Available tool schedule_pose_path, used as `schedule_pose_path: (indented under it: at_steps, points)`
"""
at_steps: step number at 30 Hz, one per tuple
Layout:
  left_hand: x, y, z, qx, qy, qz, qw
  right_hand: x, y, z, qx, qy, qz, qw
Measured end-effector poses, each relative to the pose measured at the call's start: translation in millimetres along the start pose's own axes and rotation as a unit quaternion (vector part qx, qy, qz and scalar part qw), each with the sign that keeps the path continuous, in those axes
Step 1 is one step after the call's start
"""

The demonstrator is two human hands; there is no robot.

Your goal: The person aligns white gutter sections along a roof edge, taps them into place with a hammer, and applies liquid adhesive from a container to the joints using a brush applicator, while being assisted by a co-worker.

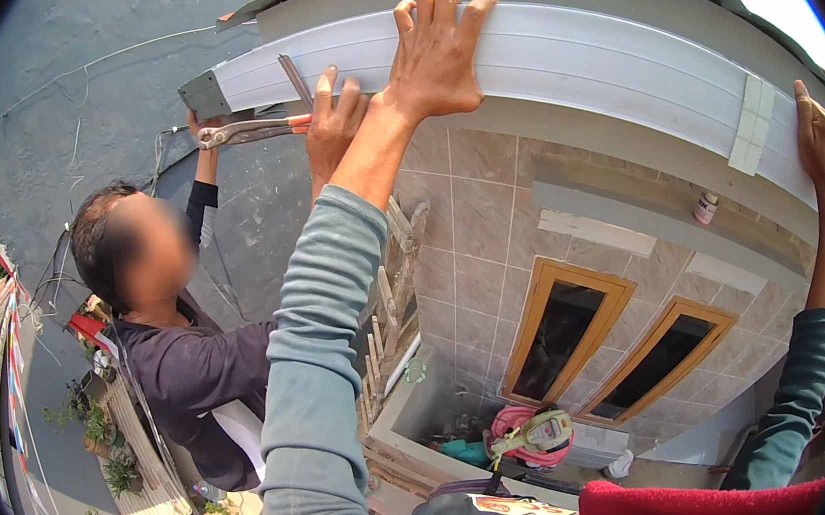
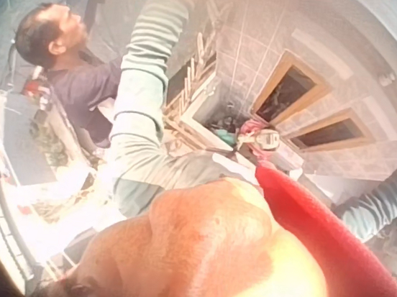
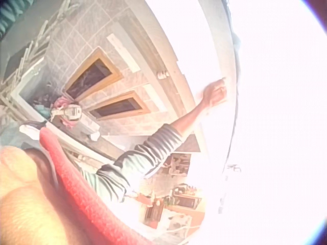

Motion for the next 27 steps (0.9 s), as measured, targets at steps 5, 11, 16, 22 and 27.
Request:
schedule_pose_path:
  at_steps: [5,11,16,22,27]
  points:
    - [-1.6,-1.7,0.0,0.003,0.007,-0.006,1.0,2.9,-3.0,-19.6,-0.017,-0.012,-0.022,1.0]
    - [5.7,-2.5,-0.5,0.013,0.015,-0.006,1.0,9.9,-11.5,-53.9,-0.001,-0.002,0.021,1.0]
    - [7.8,-1.0,-3.6,0.008,0.025,-0.009,1.0,15.9,-9.2,-47.7,0.003,-0.024,-0.018,1.0]
    - [3.4,-7.9,-2.1,-0.024,0.027,0.045,0.998,12.5,-14.1,-47.7,0.004,-0.019,-0.015,1.0]
    - [-4.8,-13.2,3.4,-0.026,0.053,0.068,0.996,9.6,-16.6,-40.9,-0.031,-0.013,-0.04,0.999]
Point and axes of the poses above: each hand's wrist, its own y-axis away from the middle knuckle, its own x-axis out of the palm, z = x × y, the point moved 3 cm from there along -y, towards the middle knuckle, and after that the axes turned 13 degrees about -y, right-handed, at the moved point
